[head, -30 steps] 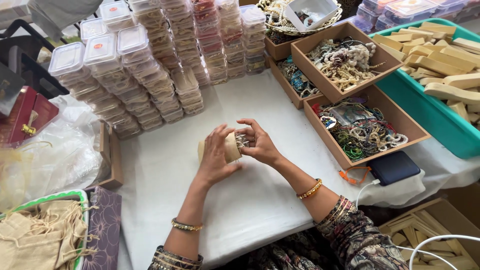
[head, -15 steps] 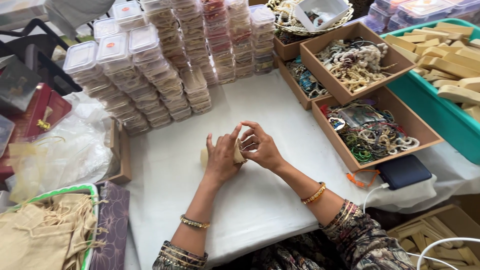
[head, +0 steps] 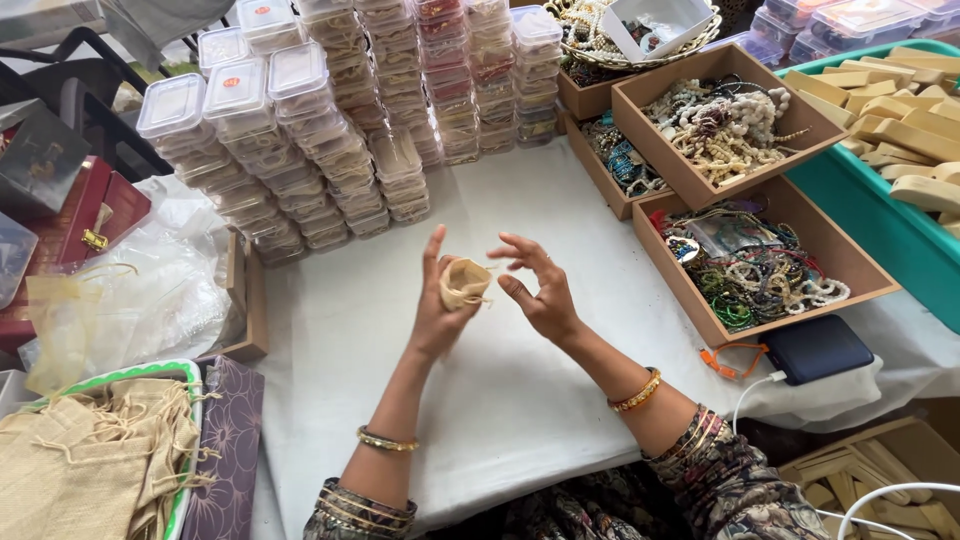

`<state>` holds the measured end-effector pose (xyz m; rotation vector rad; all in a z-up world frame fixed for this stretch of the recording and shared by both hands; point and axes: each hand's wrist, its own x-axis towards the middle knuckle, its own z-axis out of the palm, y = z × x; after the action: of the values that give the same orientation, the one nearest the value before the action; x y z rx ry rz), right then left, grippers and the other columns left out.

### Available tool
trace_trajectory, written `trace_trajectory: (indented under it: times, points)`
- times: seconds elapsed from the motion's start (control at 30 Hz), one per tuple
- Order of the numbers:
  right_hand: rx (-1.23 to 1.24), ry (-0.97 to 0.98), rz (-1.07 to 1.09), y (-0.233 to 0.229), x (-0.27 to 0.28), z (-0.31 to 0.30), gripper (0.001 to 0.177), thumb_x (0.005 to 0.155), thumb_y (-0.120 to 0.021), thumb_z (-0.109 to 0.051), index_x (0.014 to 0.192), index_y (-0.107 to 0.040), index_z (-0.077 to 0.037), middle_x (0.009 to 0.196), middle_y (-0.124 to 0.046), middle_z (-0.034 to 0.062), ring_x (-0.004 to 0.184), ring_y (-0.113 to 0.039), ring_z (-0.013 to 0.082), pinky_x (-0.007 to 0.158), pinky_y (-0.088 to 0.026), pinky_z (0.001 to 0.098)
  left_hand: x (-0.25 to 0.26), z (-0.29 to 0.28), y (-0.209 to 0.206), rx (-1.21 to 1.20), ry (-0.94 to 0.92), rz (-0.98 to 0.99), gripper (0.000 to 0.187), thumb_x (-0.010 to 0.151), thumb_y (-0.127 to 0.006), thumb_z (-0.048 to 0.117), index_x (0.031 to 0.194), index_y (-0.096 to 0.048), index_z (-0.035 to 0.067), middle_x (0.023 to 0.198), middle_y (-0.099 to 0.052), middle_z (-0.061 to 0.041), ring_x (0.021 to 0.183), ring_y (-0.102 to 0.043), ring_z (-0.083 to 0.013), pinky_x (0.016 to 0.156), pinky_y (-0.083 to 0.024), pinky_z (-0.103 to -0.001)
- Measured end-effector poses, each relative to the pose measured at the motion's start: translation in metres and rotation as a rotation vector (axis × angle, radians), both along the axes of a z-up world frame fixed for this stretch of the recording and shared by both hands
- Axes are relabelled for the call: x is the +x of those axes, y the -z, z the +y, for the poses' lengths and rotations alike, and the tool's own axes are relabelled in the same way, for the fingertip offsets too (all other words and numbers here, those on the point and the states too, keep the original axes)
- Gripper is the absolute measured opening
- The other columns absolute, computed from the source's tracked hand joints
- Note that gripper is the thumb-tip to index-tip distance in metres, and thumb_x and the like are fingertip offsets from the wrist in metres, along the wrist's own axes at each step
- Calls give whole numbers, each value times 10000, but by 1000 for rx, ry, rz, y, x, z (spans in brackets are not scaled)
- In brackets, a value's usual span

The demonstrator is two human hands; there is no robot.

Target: The person packs small jewelry items into clear plastic bags and then into small beige cloth pouches. They place the pouches into clear plastic containers and stack them on the table. The person repeats this process with multiple jewelry items throughout the video.

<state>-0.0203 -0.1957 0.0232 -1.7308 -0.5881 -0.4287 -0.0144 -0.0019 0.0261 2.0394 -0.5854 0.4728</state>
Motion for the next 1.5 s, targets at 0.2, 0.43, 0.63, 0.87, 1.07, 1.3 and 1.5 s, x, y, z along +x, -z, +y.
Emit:
trace_trajectory:
  times: [0.2,0.43,0.63,0.87,1.07,1.3,1.5]
  points:
    - [82,-221,44,-6,4,2,712,893,-773,-162,1514,-436,-71,1361,-625,91,1264,-570,198,1041,-474,361,-6,8,-7,-835,702,572,1014,699,-657,100,1620,-242,184,1427,-475,-68,1328,-503,-240,1120,-419,-433]
    - [253,-138,291,27,22,-13,329,875,-851,-105,1165,-725,-11,1029,-717,35,950,-660,111,874,-577,284,12,5,20,-388,257,388,493,857,-774,221,1300,-604,86,1215,-573,-64,1099,-560,-154,987,-499,-337]
    - [241,-154,243,5,14,-9,252,829,-834,-100,1039,-709,-40,950,-698,-17,899,-636,58,831,-545,238,14,5,26,-660,232,437,152,943,-778,155,1021,-718,38,902,-690,20,820,-595,-67,755,-503,-262]
    - [228,-165,315,19,19,-10,144,881,-825,-108,954,-734,-23,835,-686,-31,786,-598,53,709,-525,232,8,9,19,-528,182,399,180,908,-771,157,1034,-741,31,885,-717,-11,795,-614,-81,734,-512,-254]
    - [379,-426,412,21,22,-16,73,942,-730,-37,1014,-718,-35,954,-714,-4,915,-662,77,840,-584,258,2,4,6,-890,599,537,434,1060,-652,370,1238,-647,-26,1083,-700,-68,1008,-649,-153,956,-524,-321]
    - [263,-374,260,15,18,-8,206,909,-765,-78,1104,-706,-46,1153,-705,60,1091,-675,144,942,-588,306,-3,-5,-14,-594,417,791,619,772,-775,151,1349,-553,130,1104,-725,37,1049,-672,-77,962,-509,-271]
    - [520,-468,532,-3,11,-9,635,958,-727,-345,1516,-484,-165,1315,-674,56,1241,-626,151,1063,-521,287,31,14,60,-779,95,531,214,902,-808,53,1092,-716,17,1002,-710,-29,939,-632,-135,894,-507,-310]
